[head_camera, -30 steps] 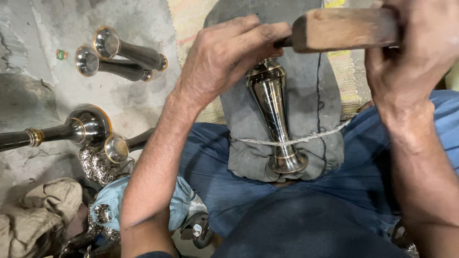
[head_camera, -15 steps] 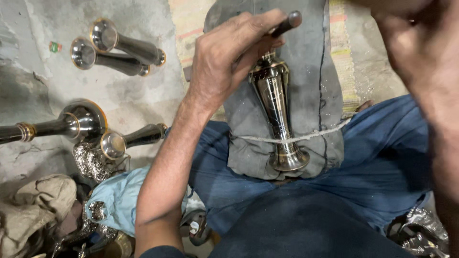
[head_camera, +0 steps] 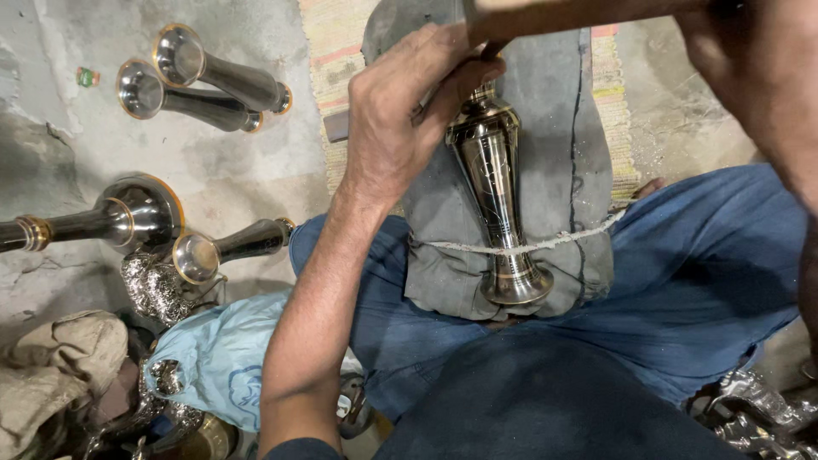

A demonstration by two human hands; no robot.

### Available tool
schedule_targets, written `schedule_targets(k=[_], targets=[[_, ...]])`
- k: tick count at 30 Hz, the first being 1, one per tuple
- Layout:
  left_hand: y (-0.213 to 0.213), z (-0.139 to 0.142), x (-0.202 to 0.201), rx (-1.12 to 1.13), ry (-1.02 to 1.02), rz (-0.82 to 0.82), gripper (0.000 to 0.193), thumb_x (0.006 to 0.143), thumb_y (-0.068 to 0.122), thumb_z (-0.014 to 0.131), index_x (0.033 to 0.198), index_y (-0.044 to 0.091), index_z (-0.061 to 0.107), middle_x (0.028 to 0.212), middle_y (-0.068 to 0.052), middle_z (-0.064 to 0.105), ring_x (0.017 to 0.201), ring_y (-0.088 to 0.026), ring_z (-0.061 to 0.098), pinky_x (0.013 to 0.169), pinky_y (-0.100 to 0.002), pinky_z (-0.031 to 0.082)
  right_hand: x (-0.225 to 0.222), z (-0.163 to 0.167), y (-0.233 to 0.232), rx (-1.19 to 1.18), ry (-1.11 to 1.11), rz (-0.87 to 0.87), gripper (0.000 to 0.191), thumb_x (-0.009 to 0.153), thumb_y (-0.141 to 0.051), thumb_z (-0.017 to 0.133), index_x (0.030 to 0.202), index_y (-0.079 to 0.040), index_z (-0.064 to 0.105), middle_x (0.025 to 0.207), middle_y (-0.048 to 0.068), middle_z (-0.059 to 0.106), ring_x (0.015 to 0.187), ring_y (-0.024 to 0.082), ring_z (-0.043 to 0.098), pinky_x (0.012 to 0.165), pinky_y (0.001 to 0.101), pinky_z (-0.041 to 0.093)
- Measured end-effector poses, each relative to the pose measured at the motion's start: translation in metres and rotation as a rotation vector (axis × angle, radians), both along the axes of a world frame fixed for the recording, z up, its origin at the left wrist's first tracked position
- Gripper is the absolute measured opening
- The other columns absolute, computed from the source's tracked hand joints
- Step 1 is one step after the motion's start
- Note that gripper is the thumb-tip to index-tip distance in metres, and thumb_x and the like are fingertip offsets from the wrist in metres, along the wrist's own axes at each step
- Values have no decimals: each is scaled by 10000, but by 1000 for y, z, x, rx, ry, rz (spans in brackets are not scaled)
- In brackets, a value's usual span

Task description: The person sits cross-legged on the floor and uses a hammer and chisel to shape and decorate a silver-colored metal vase. They repeatedly strike the chisel against the vase's rim and body, rotating the object to work on different sections.

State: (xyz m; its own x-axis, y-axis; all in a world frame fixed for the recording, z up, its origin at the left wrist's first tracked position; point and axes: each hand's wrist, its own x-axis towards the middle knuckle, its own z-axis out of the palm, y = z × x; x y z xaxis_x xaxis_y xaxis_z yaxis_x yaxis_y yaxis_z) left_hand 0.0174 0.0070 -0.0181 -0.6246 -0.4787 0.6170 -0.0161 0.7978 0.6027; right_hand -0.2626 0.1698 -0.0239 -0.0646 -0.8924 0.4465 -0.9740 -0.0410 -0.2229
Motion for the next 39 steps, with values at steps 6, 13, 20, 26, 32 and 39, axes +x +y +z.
schedule_targets(k=[6, 13, 20, 26, 32, 39], targets=[[5, -10, 2, 145, 38, 40, 377, 1056, 74, 800, 1388, 140, 634, 1172, 1, 760, 1067, -124, 793, 928, -234, 678, 3, 4, 1, -6, -12, -8, 153, 1081, -29, 710, 1173, 71, 640, 884, 172, 700, 753, 221, 706, 687, 297, 561], [17, -18, -1, 391, 203, 86, 275, 1060, 4, 773, 1294, 83, 652, 1151, -51, 760, 1019, -109, 785, 877, -233, 680, 24, 18, 8, 4, -32, -17, 188, 1065, -50, 721, 1188, 63, 634, 884, 170, 699, 750, 221, 703, 679, 300, 559], [10, -19, -1, 487, 210, 66, 247, 1050, 5, 787, 1259, 56, 667, 1064, -30, 791, 974, -95, 791, 874, -237, 663, 37, 21, 5, 14, -59, -11, 224, 1049, -71, 731, 1203, 55, 628, 884, 168, 698, 746, 220, 699, 671, 303, 558], [-2, -21, 2, 273, -1, 23, 291, 1062, 135, 785, 1336, 122, 686, 1126, -9, 797, 1007, -108, 815, 857, -230, 702, 25, 20, -7, 17, -48, 7, 254, 1035, -88, 740, 1215, 48, 623, 884, 167, 697, 743, 220, 696, 664, 306, 556], [-5, -20, 3, 269, 118, -77, 318, 1065, 84, 786, 1354, 144, 667, 1192, -29, 756, 1053, -129, 792, 916, -256, 704, 11, 8, -11, 14, -55, 24, 285, 1022, -106, 749, 1228, 41, 617, 884, 165, 696, 740, 219, 693, 657, 309, 555], [-6, -13, 9, 138, 97, -84, 376, 1058, 12, 792, 1378, 140, 641, 1105, -6, 743, 995, -117, 769, 847, -253, 635, 7, 4, -9, 6, -65, 28, 321, 1006, -126, 760, 1242, 33, 611, 884, 163, 695, 737, 218, 689, 649, 312, 553]])
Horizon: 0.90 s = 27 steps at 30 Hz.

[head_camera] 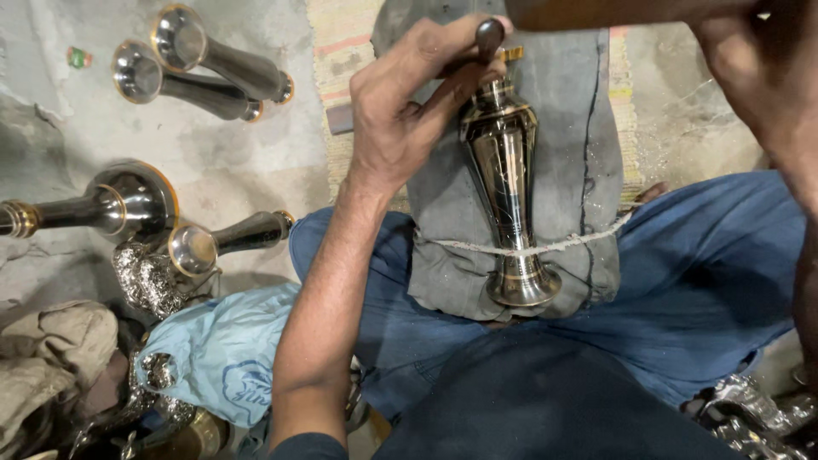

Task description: The person sits cross-legged on the floor and uses a hammer and chisel to shape and decorate a silver-colored metal vase. They repeatedly strike the chisel against the vase's rim and body, rotating the object to work on different sections.

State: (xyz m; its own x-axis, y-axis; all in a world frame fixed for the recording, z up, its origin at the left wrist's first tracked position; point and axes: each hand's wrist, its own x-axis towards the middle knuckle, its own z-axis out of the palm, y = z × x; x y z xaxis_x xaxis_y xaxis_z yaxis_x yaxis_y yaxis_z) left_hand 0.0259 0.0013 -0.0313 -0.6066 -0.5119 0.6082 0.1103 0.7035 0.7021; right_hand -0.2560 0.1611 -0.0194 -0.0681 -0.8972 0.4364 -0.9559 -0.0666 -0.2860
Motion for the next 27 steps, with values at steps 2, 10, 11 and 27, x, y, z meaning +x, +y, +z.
schedule_targets(k=[2, 10, 11, 27], targets=[[-1, 2, -1, -8, -14, -5, 381, 1055, 6, 791, 1376, 140, 637, 1066, -7, 733, 961, -119, 761, 814, -268, 620, 0, 0, 1, 1, 0, -5, 332, 1001, -132, 763, 1246, 31, 609, 884, 162, 694, 736, 218, 688, 647, 312, 553], [-1, 3, 4, -125, -58, -30, 363, 1043, 21, 783, 1337, 173, 634, 1056, -29, 699, 913, -169, 728, 768, -317, 584, 3, 0, 4, -16, -10, -21, 373, 983, -156, 775, 1263, 21, 602, 884, 160, 693, 732, 218, 684, 638, 316, 551], [-1, 2, 3, -157, -49, -24, 359, 1033, 28, 789, 1320, 174, 631, 1079, -37, 695, 920, -185, 724, 767, -324, 582, 3, 0, 5, -18, -8, -26, 379, 981, -159, 776, 1265, 20, 602, 884, 160, 693, 732, 217, 683, 637, 316, 550], [8, -23, -9, -140, 57, 141, 359, 990, 53, 815, 1293, 156, 654, 1121, -11, 742, 978, -163, 760, 845, -281, 663, 13, 9, 9, 5, -16, -42, 462, 944, -206, 801, 1298, 2, 587, 884, 155, 690, 724, 216, 675, 618, 323, 546]])
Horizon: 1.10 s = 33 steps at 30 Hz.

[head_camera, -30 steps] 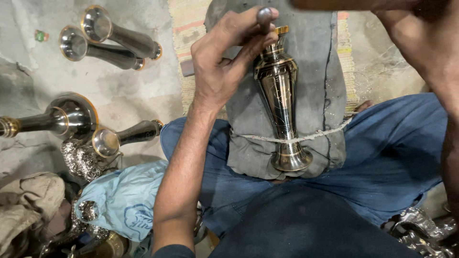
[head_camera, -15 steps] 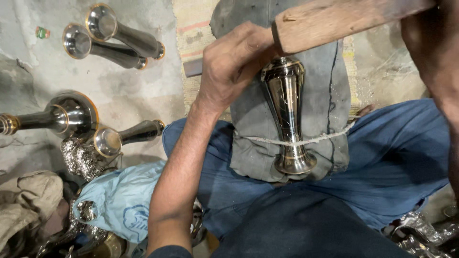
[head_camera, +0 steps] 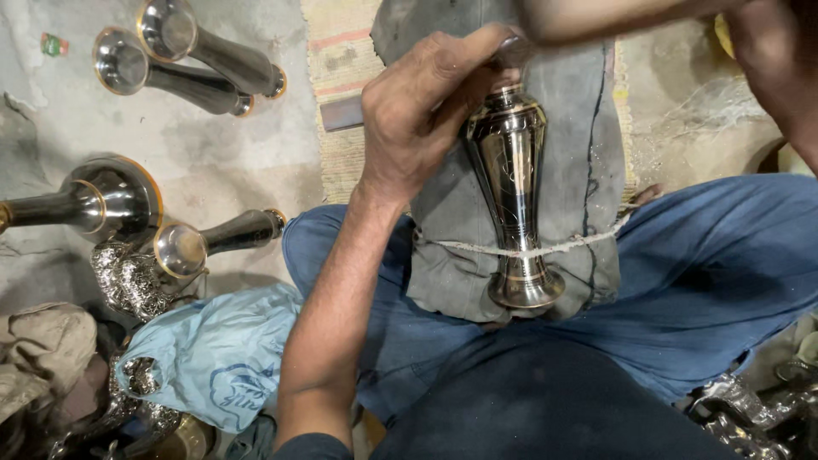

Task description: The person sits cross-legged on the floor and uses a hammer and chisel to shape and decorate a silver-colored metal vase. They repeatedly strike the chisel against the vase's rim and body, rotating the object to work on different sections.

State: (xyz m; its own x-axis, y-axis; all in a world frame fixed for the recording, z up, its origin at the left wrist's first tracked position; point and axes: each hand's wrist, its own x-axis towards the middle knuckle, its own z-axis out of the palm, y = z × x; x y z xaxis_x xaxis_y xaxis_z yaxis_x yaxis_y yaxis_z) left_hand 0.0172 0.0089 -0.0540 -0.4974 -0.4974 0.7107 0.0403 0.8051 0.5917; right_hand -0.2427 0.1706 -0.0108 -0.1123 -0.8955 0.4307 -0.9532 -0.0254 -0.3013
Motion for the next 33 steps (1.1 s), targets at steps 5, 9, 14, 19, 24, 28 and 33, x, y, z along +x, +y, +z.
schedule_targets(k=[5, 9, 14, 19, 24, 28, 33], targets=[[10, 6, -1, 90, -12, 40, 319, 987, 77, 847, 1247, 142, 675, 1029, 10, 732, 891, -125, 752, 756, -267, 620, 6, 6, 3, 7, -3, 1, 489, 933, -220, 808, 1309, -4, 583, 884, 154, 689, 721, 216, 672, 613, 325, 545], [14, 9, -1, 178, 26, 30, 250, 1023, 80, 814, 1227, 132, 680, 1017, 14, 748, 930, -115, 773, 791, -262, 640, 15, 10, 3, 10, -3, 1, 509, 924, -232, 814, 1317, -9, 580, 884, 153, 689, 719, 215, 670, 608, 327, 544], [15, 3, -2, 214, 58, 59, 201, 1032, 85, 788, 1210, 100, 698, 1064, -16, 763, 962, -131, 786, 823, -264, 660, 23, 15, 2, 10, -8, 2, 536, 912, -247, 822, 1327, -14, 575, 884, 151, 688, 717, 215, 668, 602, 329, 543], [17, -7, -7, 346, 186, 29, 222, 1036, 111, 783, 1237, 117, 691, 1115, -23, 763, 986, -121, 784, 856, -265, 684, 28, 16, 1, 28, -11, 13, 562, 901, -261, 829, 1338, -20, 571, 884, 150, 687, 715, 214, 665, 597, 331, 542], [19, -15, -8, 447, 223, 13, 185, 1090, 61, 749, 1252, 79, 661, 1101, -26, 782, 964, -100, 794, 828, -232, 692, 34, 19, 1, 30, -11, 23, 588, 890, -276, 837, 1348, -26, 566, 884, 148, 686, 712, 214, 662, 591, 333, 541], [21, -20, -9, 538, 276, 39, 212, 1059, 10, 759, 1239, 24, 649, 1055, -51, 787, 840, -74, 755, 706, -177, 618, 37, 20, 1, 31, -14, 38, 609, 881, -288, 843, 1357, -30, 563, 884, 147, 685, 710, 214, 660, 586, 335, 540], [18, -23, -11, 637, 390, -46, 189, 1051, -45, 736, 1204, 2, 635, 1065, -63, 760, 861, -86, 742, 746, -191, 620, 40, 19, 3, 42, -20, 39, 636, 869, -302, 851, 1367, -36, 558, 884, 146, 685, 708, 213, 658, 581, 337, 538]])
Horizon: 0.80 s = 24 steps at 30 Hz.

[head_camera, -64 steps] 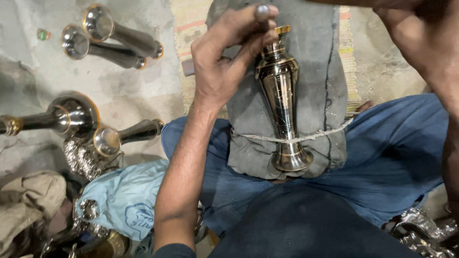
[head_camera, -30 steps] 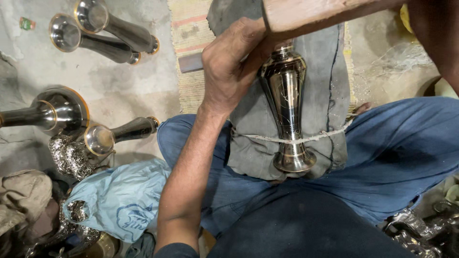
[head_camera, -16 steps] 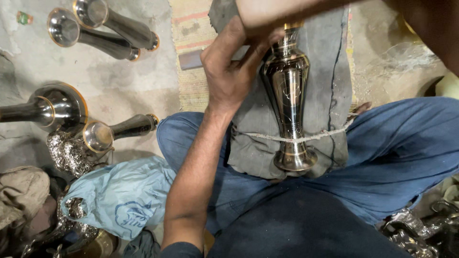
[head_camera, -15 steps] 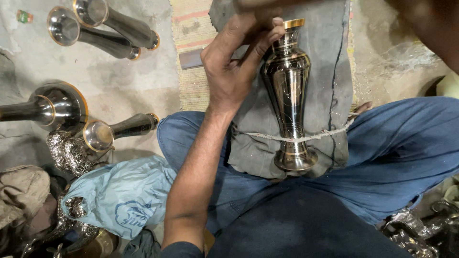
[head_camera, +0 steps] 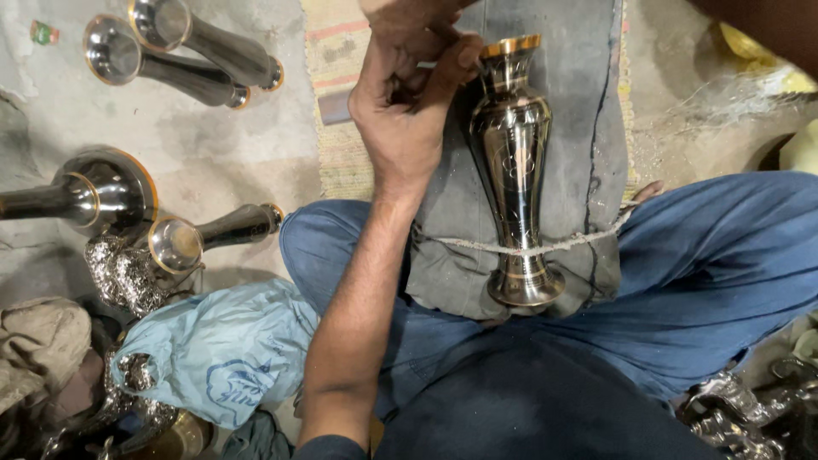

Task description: The person sits cross-legged on the floor and uses a hammer and chisel to shape and decorate a silver-colored metal vase. They repeatedly strike the chisel against the vase's rim and body, rotating the object to work on different sections.

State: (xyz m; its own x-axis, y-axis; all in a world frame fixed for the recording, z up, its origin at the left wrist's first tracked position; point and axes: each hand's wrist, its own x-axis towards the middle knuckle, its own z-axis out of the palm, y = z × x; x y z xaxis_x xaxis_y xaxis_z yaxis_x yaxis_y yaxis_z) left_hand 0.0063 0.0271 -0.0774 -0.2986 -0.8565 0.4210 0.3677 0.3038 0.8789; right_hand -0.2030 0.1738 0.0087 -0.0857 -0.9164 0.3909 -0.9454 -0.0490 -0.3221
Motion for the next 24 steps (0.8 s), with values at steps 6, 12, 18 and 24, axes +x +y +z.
schedule_targets(k=[6, 12, 18, 24], targets=[[-4, 1, 2, 7, -30, -20, 253, 1044, -77, 763, 1240, 3, 625, 1094, -67, 770, 889, -79, 752, 764, -191, 623, 2, 1, -1, 12, -2, 14, 667, 856, -320, 860, 1379, -43, 553, 884, 144, 684, 705, 213, 655, 574, 340, 537], [-10, 4, 4, 27, -102, -64, 271, 990, -80, 772, 1222, -4, 654, 1125, -105, 762, 944, -130, 746, 809, -236, 621, -1, 0, -2, 29, -2, 25, 699, 842, -338, 869, 1392, -50, 548, 884, 142, 683, 702, 212, 651, 567, 342, 535], [-15, -7, 13, -133, -79, -126, 233, 1049, -84, 716, 1242, 36, 666, 1236, -76, 732, 1042, -162, 782, 907, -274, 686, -12, 10, -25, 76, 9, 60, 730, 828, -355, 878, 1404, -57, 543, 884, 141, 682, 699, 212, 648, 560, 345, 534], [-14, -13, 28, 9, -173, 358, 217, 1001, 12, 743, 1206, -31, 686, 1004, -117, 760, 749, -144, 638, 649, -237, 512, 15, 18, -47, 191, -69, 141, 762, 815, -373, 887, 1417, -64, 537, 884, 139, 681, 696, 211, 645, 553, 348, 532]])
